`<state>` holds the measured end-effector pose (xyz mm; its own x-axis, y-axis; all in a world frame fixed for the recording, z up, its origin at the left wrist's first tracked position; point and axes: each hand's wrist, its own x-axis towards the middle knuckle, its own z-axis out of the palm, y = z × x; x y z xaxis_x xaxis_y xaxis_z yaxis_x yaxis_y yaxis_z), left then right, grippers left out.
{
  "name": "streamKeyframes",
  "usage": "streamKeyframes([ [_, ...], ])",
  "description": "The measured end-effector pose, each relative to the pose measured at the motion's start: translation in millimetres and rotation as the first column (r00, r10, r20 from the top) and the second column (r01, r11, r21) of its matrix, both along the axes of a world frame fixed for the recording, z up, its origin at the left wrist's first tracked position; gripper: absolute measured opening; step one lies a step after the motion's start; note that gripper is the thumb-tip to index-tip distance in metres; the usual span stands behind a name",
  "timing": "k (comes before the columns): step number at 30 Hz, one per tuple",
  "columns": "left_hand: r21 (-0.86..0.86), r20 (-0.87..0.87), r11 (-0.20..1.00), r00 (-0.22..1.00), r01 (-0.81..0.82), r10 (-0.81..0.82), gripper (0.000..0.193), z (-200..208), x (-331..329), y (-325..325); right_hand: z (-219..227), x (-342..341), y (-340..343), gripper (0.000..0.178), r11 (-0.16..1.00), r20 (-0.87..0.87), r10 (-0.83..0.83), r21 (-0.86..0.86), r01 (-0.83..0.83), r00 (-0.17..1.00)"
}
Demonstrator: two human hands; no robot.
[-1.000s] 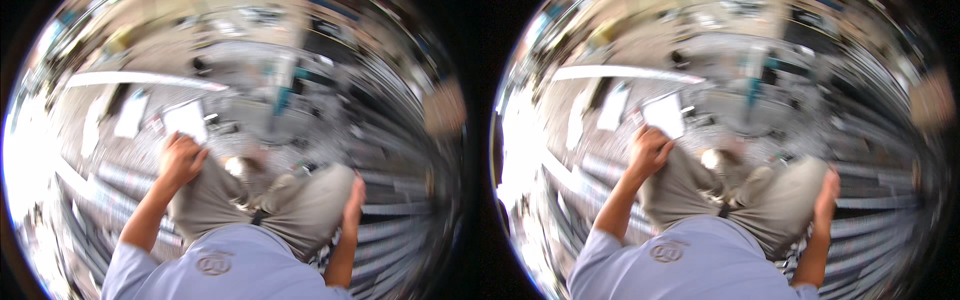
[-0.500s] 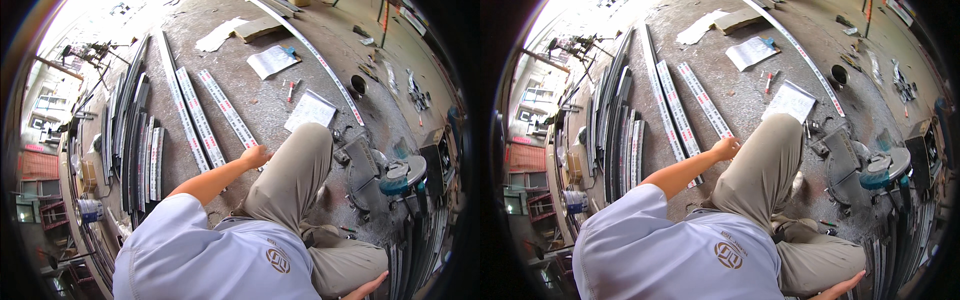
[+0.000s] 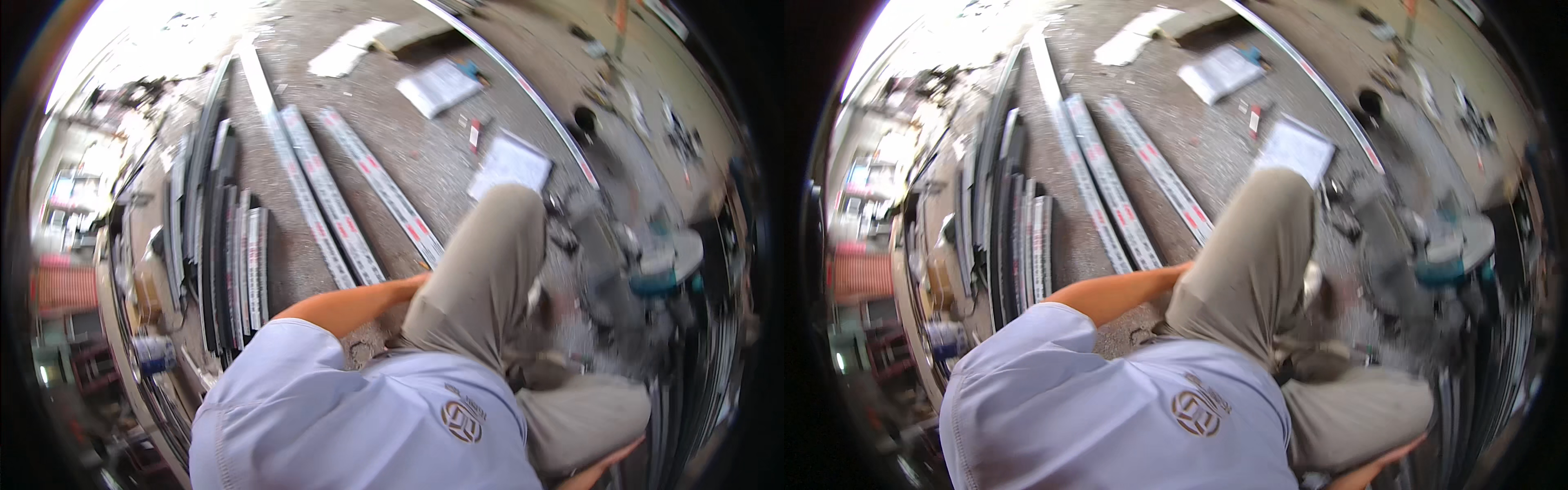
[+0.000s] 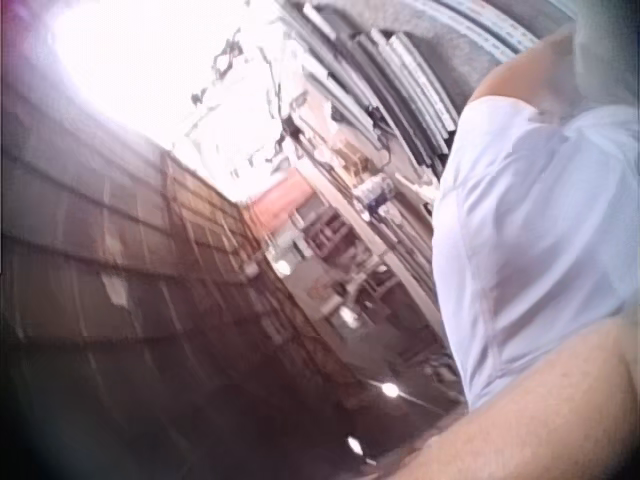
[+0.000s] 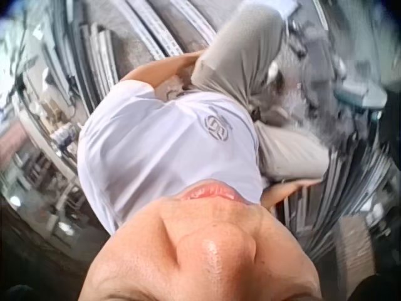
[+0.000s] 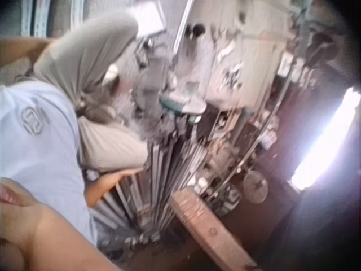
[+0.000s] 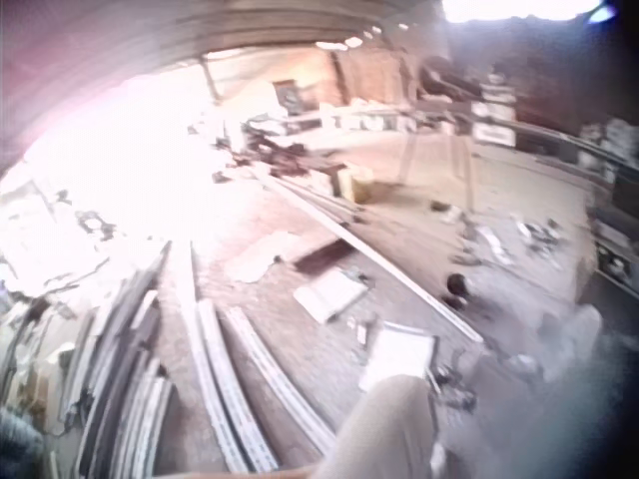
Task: The person measures and marks metal profiles with a tape measure and marker, then cuts them using a handheld circular saw. The cut pieces are placed aside on the floor.
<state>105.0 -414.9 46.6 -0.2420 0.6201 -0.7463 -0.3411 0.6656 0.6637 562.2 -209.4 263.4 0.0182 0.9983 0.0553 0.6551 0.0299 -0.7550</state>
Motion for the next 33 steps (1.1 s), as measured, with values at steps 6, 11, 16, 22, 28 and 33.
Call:
streamKeyframes([
  [6,0.073,0.038,0.952,0.953,0.297,-0.3,0.037,57,-15,61,-45,-170,1,0.064,0.813,-0.166,0.545,-0.133,-0.567,0.822],
  [11,0.073,0.045,0.892,0.892,0.447,-0.451,0.04,91,-10,112,-76,-249,36,0.061,0.73,-0.261,0.613,-0.172,-0.661,0.746],
  [16,0.036,0.061,0.823,0.821,0.567,-0.568,0.042,106,0,156,-93,-160,55,0.059,0.804,-0.224,0.47,-0.291,-0.519,0.854],
  [22,-0.048,0.073,0.753,0.754,0.656,-0.653,0.045,129,3,201,-128,-132,93,0.056,0.824,-0.21,0.39,-0.355,-0.442,0.896],
  [28,-0.152,0.132,0.721,0.737,0.676,-0.663,0.048,147,0,229,-167,-154,128,0.053,0.791,-0.296,0.389,-0.378,-0.481,0.872],
  [33,-0.148,0.165,0.715,0.73,0.683,-0.663,0.051,147,6,219,-138,-89,89,0.051,0.784,-0.281,0.307,-0.467,-0.409,0.909],
])
